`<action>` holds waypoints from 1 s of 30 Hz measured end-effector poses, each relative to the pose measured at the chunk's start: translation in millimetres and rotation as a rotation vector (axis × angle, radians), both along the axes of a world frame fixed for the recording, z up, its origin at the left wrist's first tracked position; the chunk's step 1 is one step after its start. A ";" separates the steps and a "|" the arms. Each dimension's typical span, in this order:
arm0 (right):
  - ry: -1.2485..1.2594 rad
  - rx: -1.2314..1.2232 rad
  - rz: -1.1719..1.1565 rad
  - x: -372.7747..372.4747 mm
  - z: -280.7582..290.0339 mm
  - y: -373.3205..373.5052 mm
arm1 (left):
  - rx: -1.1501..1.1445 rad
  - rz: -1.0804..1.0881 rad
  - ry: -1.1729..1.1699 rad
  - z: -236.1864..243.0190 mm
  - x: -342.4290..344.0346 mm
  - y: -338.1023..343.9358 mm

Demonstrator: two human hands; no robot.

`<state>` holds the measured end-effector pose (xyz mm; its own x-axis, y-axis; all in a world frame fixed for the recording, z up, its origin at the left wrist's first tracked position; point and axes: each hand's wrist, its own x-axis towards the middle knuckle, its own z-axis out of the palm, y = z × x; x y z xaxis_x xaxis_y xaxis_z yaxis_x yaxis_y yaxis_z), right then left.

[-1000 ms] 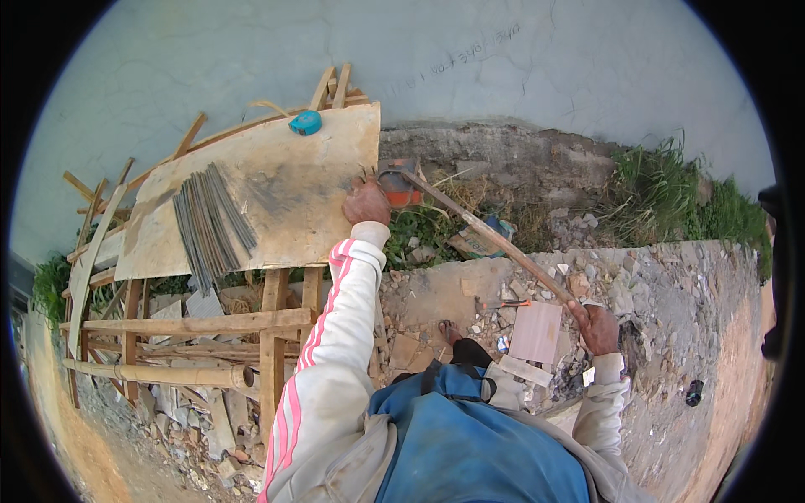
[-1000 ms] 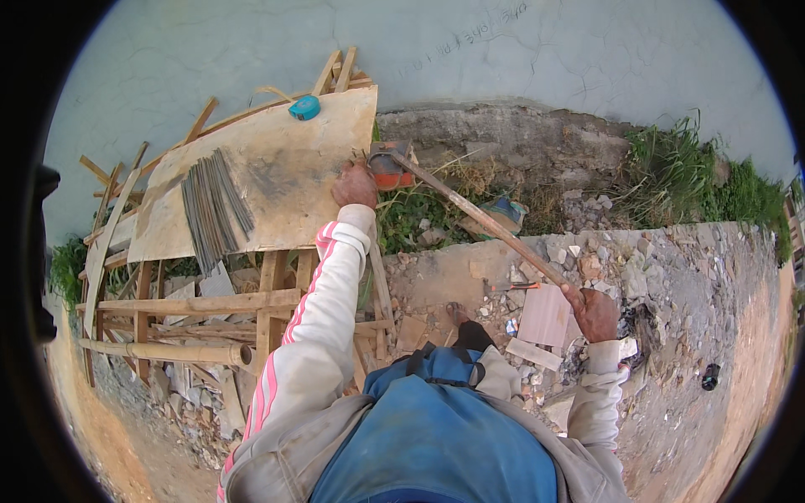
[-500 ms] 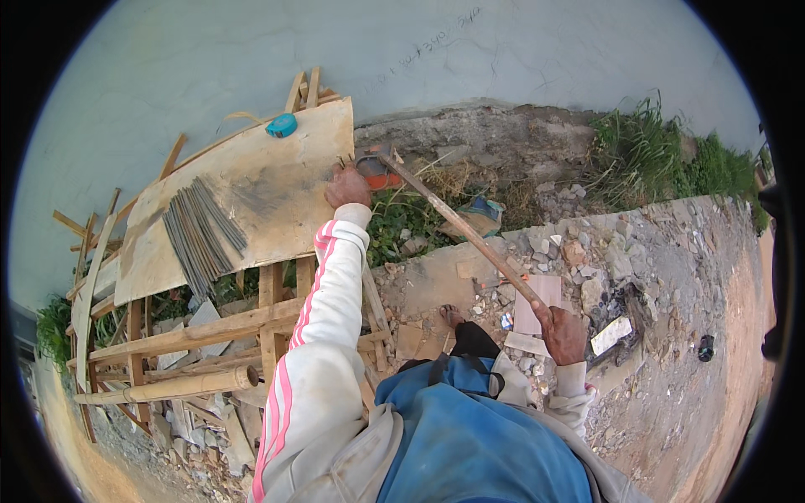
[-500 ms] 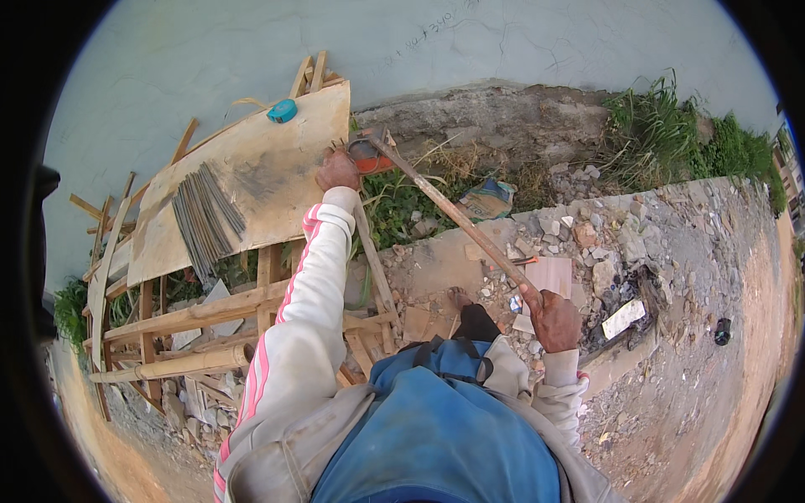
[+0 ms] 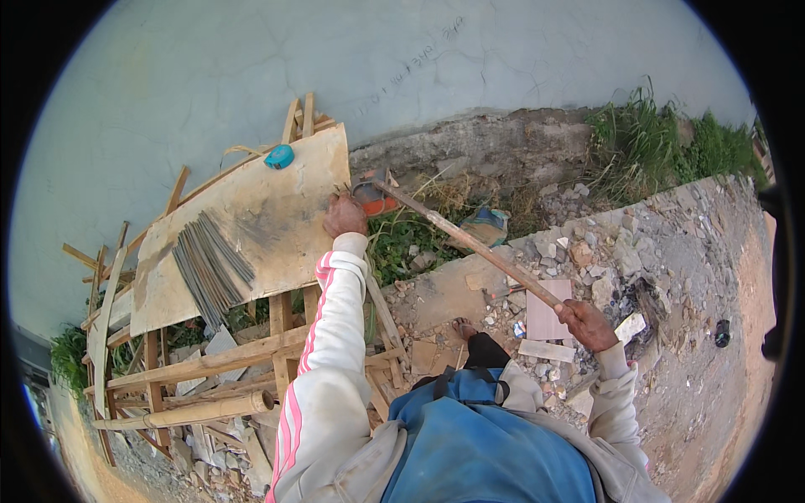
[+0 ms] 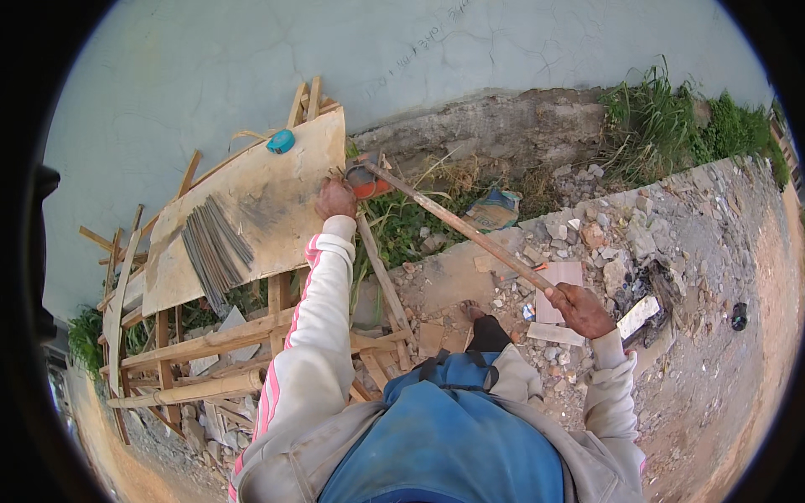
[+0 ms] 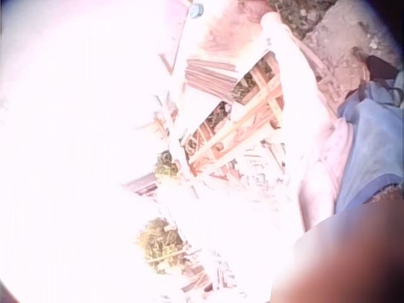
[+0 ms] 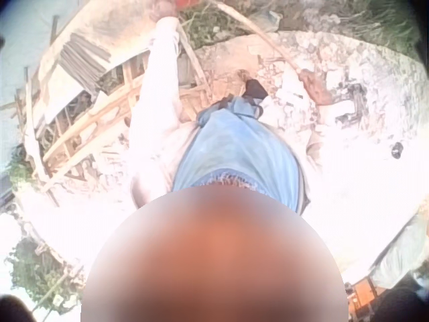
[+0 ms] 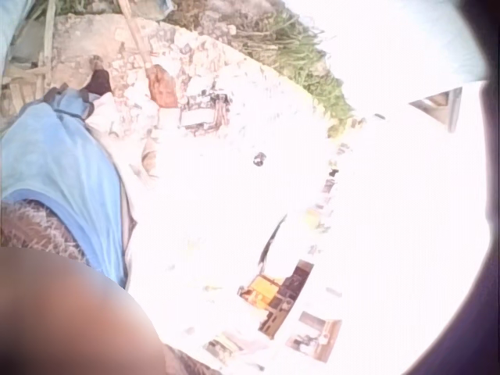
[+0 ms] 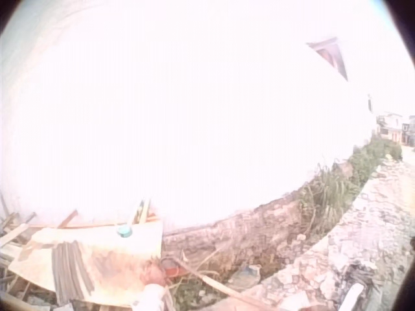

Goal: The person uses a manual metal cutter to cut thin metal rods into shorter pieces. They repeatedly pick up a rod, position it in the cutter, and squeeze the handles to sever the rod, then place the cut piece aside.

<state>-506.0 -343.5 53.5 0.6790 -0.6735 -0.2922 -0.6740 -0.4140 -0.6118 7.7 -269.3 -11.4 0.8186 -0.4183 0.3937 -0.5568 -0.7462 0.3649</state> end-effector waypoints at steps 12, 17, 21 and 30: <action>0.008 -0.327 -0.160 12.9 -10.3 72.3 | 0.028 0.001 -0.009 -4.5 5.2 2.5; 0.064 -0.229 -0.075 3.7 -6.5 38.2 | -0.030 -0.051 0.046 -2.4 8.5 4.5; 0.098 -0.045 0.058 -4.9 -8.0 -1.1 | -0.023 -0.114 0.083 3.6 8.4 1.7; -0.019 0.024 0.056 72.1 -99.8 -78.2 | 0.070 0.008 0.009 3.4 11.5 9.4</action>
<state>-433.9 -421.7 -46.2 0.7212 -0.6268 -0.2948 -0.6382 -0.4358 -0.6347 19.2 -260.0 -8.0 0.8253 -0.4384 0.3558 -0.5478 -0.7743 0.3167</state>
